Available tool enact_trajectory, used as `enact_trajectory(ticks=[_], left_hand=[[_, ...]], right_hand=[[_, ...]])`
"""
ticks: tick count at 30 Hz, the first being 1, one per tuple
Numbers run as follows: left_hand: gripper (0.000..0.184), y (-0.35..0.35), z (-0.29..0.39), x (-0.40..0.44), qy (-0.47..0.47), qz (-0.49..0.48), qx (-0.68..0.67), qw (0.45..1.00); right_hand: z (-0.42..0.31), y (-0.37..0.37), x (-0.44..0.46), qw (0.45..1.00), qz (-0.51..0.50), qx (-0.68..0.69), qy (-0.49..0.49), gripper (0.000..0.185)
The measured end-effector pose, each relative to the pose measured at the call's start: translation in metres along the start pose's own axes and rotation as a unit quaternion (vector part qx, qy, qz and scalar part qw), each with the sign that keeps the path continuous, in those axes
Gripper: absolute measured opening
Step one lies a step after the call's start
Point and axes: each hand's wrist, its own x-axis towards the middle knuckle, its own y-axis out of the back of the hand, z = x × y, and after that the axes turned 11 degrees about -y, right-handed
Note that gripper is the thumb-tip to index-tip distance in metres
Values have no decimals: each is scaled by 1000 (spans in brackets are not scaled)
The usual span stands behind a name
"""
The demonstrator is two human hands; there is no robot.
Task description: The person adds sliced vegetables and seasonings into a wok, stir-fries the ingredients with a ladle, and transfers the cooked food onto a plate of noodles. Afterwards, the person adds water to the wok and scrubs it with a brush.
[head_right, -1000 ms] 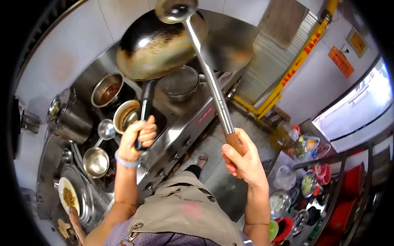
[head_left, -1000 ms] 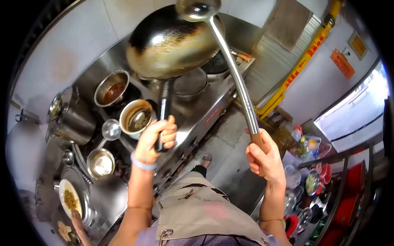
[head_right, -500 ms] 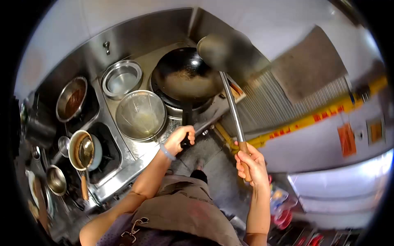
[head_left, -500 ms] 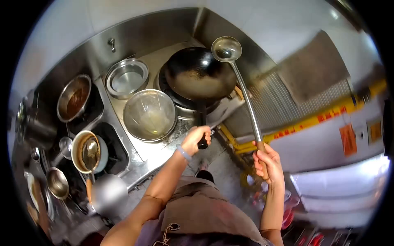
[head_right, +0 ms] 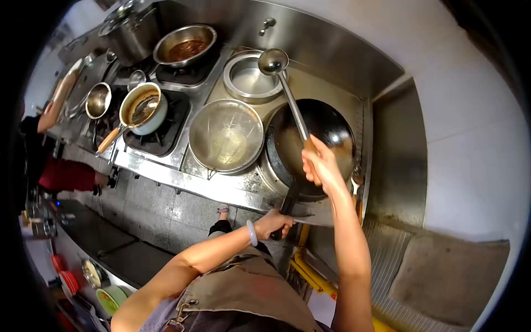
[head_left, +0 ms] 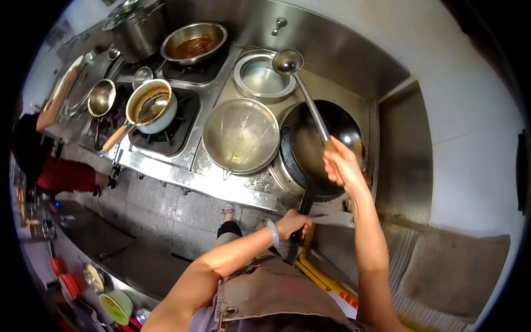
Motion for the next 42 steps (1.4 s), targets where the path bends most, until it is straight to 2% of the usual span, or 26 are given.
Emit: enact_trajectory(ticks=[4,5,7,9,10,12,13,14,15,17,18,19,21,23,26,27,31,33,35,38,42], left_hand=[[13,2,-9,0,33,-21,-59,997],[13,3,-11,0,35,-30,-76,996],[15,6,-12,1,22,-46,-69,996],[17,8,-12,-2,56,-35,-98,993],[25,13,-22,5,54,-70,-91,992],[26,19,-31,10,40,-96,-90,990],[27,20,-30,10,25,-122,-86,988],[32,19,-30,11,49,-107,-91,989],[32,20,-31,14,48,-110,-91,989],[42,21,-35,20,88,-116,-81,986],[42,20,-31,17,89,-119,-80,986],[45,19,-27,14,103,-102,-72,987],[48,19,-22,12,117,-84,-63,988],[53,24,-20,9,118,-117,-87,982],[57,31,-53,35,105,-142,-115,977],[30,28,-46,31,107,-122,-116,980],[30,26,-36,21,91,-128,-102,982],[38,23,-35,18,93,-86,-114,985],[40,24,-38,21,93,-96,-116,984],[26,20,-28,12,93,-76,-118,986],[21,14,-21,5,101,-60,-186,976]], right_hand=[[-8,-8,94,990,14,-137,30,62],[-9,-10,108,990,10,-138,32,62],[-15,-14,127,965,56,-255,35,61],[-16,-20,141,953,71,-293,34,60],[-17,-24,146,960,59,-273,15,61],[-22,-29,152,965,49,-256,-4,62],[-26,-30,153,980,16,-194,-42,63],[-30,-32,154,988,-17,-129,-80,64],[-35,-34,151,988,-14,-130,-79,64],[-44,-33,143,991,-44,-15,-125,53],[-50,-32,137,985,-69,41,-153,34],[-53,-29,134,985,-67,41,-153,34],[-55,-21,126,969,-92,138,-185,22],[-53,-11,117,971,-80,137,-180,21],[-52,19,110,951,-132,185,-210,23],[-52,26,103,951,-131,184,-212,23],[-59,53,56,954,-152,192,-174,32],[-64,72,31,955,-156,189,-166,32],[-68,86,0,963,-143,180,-142,37],[-69,112,-40,961,-147,184,-144,39],[-61,136,-88,961,-113,197,-160,42]])
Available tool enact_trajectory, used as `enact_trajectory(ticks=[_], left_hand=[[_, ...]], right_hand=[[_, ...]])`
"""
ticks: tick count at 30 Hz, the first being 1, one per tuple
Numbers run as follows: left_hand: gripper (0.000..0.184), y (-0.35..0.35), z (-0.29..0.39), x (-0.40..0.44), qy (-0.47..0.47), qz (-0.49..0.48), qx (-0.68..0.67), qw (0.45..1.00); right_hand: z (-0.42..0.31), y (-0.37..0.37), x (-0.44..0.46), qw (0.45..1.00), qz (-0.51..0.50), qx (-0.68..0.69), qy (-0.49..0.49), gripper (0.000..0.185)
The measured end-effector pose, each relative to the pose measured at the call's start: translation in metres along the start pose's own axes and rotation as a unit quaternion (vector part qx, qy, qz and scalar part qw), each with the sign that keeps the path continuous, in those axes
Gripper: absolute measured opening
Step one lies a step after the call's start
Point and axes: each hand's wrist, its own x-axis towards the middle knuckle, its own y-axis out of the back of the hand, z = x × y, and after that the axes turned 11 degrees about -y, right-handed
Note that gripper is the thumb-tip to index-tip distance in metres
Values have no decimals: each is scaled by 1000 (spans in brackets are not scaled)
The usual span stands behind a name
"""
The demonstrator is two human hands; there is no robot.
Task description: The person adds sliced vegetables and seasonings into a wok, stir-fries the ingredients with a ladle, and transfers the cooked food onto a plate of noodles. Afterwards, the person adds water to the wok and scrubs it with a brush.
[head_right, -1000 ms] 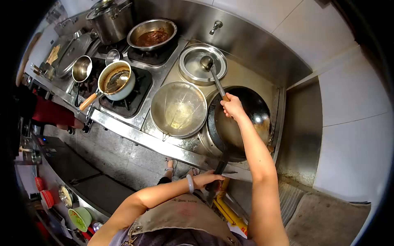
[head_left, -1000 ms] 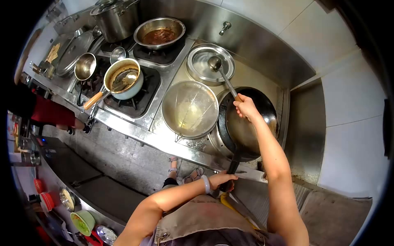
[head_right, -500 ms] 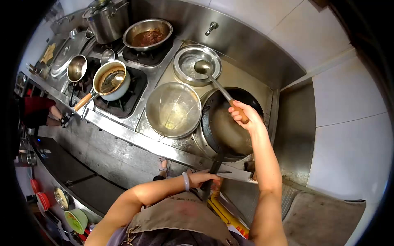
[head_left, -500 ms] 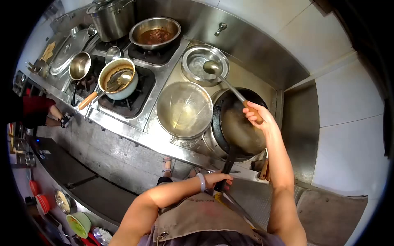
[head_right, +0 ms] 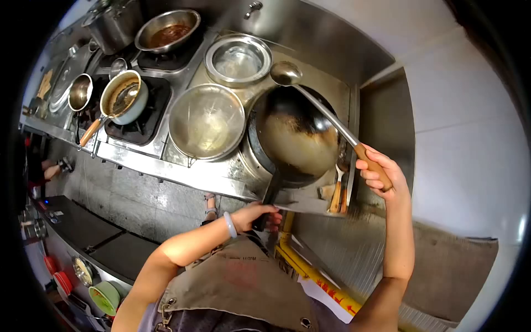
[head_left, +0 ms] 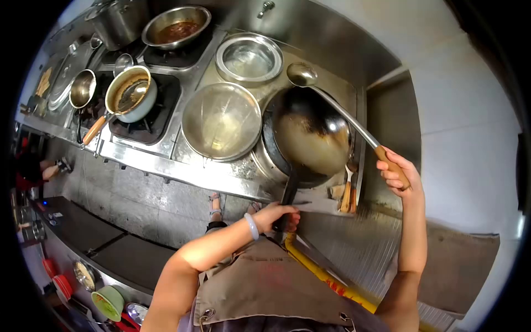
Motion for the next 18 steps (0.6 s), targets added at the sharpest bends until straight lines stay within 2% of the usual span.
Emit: enact_trajectory(ticks=[3,5,6,7,10,13,15,16,17,18], left_hand=[[20,-5,1,-5,-18,21,1,1000],[20,-7,2,-6,-18,28,13,999],[20,-8,2,-6,-22,33,25,999],[20,-7,2,-5,-20,33,26,999],[19,-4,0,-2,-20,35,14,999],[18,-3,-1,-3,-22,45,23,998],[18,-1,-3,-1,-20,46,21,999],[18,-1,-3,-1,-20,43,17,999],[19,0,-3,-1,-20,41,13,999],[19,0,-4,-1,-20,41,13,999]], right_hand=[[19,10,-18,999,40,-6,-8,45],[36,12,-24,993,107,-45,-18,50],[47,15,-23,984,143,-107,-8,54],[58,23,-20,984,132,-115,-10,56],[97,15,-16,953,237,-190,0,59],[140,35,-14,916,245,-314,50,61],[158,49,-19,894,274,-350,44,59],[166,58,-20,778,317,-510,183,58],[171,62,-21,615,341,-640,311,57],[170,54,-30,660,381,-608,225,55]])
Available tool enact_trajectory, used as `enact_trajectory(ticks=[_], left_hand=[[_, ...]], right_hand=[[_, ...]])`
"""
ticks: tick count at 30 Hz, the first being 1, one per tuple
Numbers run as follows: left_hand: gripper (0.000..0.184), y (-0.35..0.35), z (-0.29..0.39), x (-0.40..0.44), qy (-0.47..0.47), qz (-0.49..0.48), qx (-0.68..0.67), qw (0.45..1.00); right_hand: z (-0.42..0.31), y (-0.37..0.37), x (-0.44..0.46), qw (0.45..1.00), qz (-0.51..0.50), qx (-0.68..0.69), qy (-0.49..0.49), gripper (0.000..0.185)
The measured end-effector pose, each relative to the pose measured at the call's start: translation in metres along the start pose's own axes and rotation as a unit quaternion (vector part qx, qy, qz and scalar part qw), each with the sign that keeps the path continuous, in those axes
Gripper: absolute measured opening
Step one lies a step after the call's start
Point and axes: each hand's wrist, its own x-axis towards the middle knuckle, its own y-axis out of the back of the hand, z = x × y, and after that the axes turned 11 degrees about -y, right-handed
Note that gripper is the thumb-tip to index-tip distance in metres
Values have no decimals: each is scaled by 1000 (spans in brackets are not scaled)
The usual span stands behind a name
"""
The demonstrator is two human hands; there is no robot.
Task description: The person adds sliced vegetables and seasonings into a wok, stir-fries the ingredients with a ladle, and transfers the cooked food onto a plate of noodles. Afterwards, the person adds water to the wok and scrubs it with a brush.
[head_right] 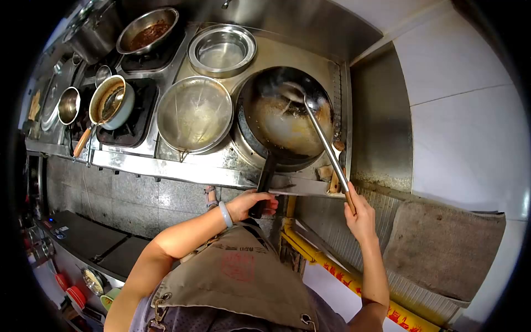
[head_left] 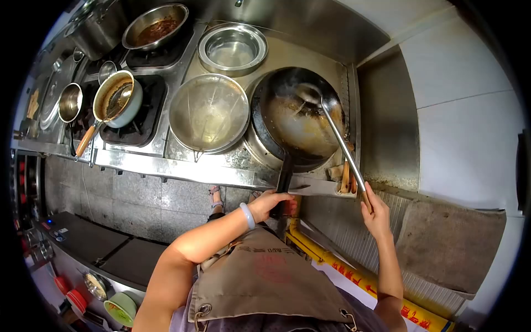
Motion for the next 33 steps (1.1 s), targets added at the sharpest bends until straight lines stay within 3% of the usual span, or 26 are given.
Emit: enact_trajectory(ticks=[5,7,8,10,17,20,21,24,25,27,29,31,33], left_hand=[[23,2,4,-2,10,-47,34,998],[27,2,5,-7,8,-73,69,995],[28,3,8,-8,-7,-67,82,994],[31,5,5,-10,-2,-75,86,994],[34,3,21,-26,-44,-63,142,987],[32,14,15,-18,-58,-63,203,975],[32,12,18,-20,-62,-62,201,976],[32,12,20,-25,-60,-51,185,980],[32,17,18,-21,-53,-58,190,979],[32,18,21,-22,-49,-64,192,978],[37,14,26,-30,-42,-44,185,981],[38,18,23,-27,-39,-45,184,981],[40,17,24,-27,-34,-50,189,980]], right_hand=[[-23,-10,37,991,46,107,66,52],[-43,-19,78,977,36,178,111,52],[-66,-28,117,974,-18,210,80,52],[-98,-44,165,975,-74,208,27,52],[-189,-96,275,989,-77,71,108,51],[-220,-101,286,924,-272,260,-69,57],[-224,-101,290,924,-274,258,-66,57],[-222,-98,301,786,-382,453,-174,46],[-217,-96,301,786,-383,454,-173,46],[-215,-92,299,714,-404,528,-219,41],[-215,-86,295,720,-398,523,-221,39],[-207,-78,296,670,-419,559,-251,35],[-196,-67,291,665,-418,560,-263,32]])
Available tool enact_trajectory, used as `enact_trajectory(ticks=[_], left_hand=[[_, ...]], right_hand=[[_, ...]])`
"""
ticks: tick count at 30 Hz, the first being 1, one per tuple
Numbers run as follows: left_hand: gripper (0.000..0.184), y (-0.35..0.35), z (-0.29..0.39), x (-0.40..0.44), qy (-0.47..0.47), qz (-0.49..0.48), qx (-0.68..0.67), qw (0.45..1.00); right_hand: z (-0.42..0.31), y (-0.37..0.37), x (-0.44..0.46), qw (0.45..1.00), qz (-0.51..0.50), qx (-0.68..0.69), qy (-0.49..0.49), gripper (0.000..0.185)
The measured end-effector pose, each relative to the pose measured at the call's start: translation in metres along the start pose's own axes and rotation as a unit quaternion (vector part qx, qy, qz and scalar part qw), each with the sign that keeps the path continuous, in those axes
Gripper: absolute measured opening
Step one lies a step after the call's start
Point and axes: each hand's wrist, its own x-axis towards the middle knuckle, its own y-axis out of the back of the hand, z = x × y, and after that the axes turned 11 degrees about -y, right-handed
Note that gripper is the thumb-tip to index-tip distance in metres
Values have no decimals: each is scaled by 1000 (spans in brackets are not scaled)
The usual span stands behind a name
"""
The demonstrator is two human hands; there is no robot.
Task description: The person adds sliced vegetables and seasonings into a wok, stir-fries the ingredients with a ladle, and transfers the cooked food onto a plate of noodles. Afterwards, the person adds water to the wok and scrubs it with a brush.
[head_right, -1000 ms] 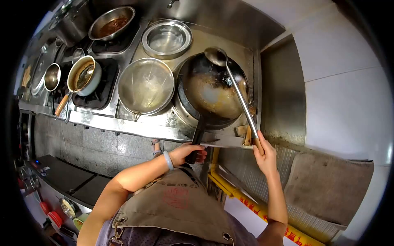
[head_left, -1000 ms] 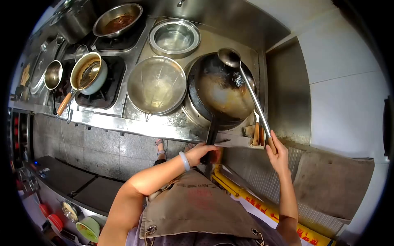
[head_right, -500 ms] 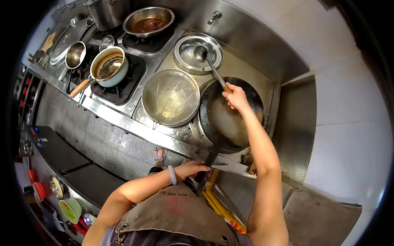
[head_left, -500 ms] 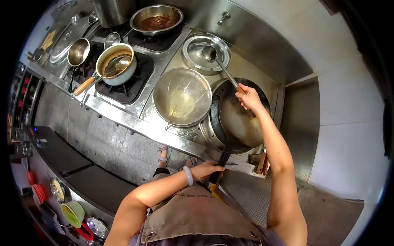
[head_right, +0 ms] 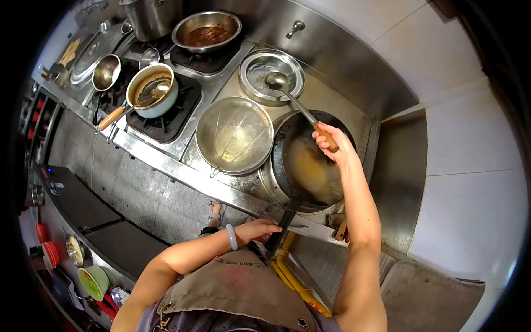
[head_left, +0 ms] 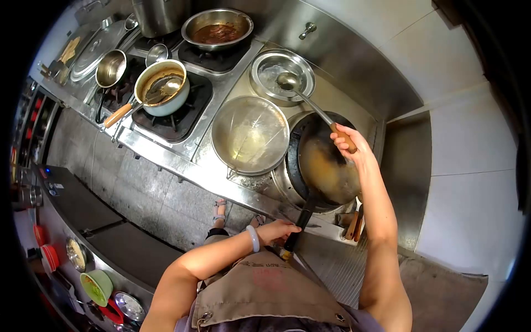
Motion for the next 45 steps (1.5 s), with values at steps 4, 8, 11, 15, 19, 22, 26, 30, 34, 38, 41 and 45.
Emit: enact_trajectory(ticks=[4,8,11,15,19,22,26,30,34,38,41,45], left_hand=[[42,0,2,0,12,-4,7,1000],[42,0,3,0,12,-12,29,999],[43,-1,1,2,17,-32,10,999],[42,1,-5,8,25,-54,21,998],[37,-2,-17,13,46,-70,-29,996],[33,-6,-4,10,52,-75,-50,995],[32,-16,-3,8,80,-54,-82,992],[24,-21,-11,16,100,-7,-165,981],[13,-29,-11,16,91,40,-166,981],[11,-34,-18,16,17,56,-113,992],[12,-37,-23,21,4,71,-101,992],[14,-58,-26,20,-26,90,-103,990]], right_hand=[[13,21,-36,998,-47,37,27,28],[24,28,-69,996,-41,57,47,32],[38,37,-110,996,-31,41,70,41],[60,50,-155,994,-8,46,95,43],[99,64,-210,991,42,67,106,47],[123,66,-231,990,95,46,97,48],[144,65,-240,983,160,8,86,50],[168,67,-234,965,232,-75,92,53],[188,80,-226,923,295,-232,88,57],[199,93,-233,870,333,-353,86,60],[192,89,-259,857,333,-389,56,57],[177,103,-270,905,238,-352,32,54]])
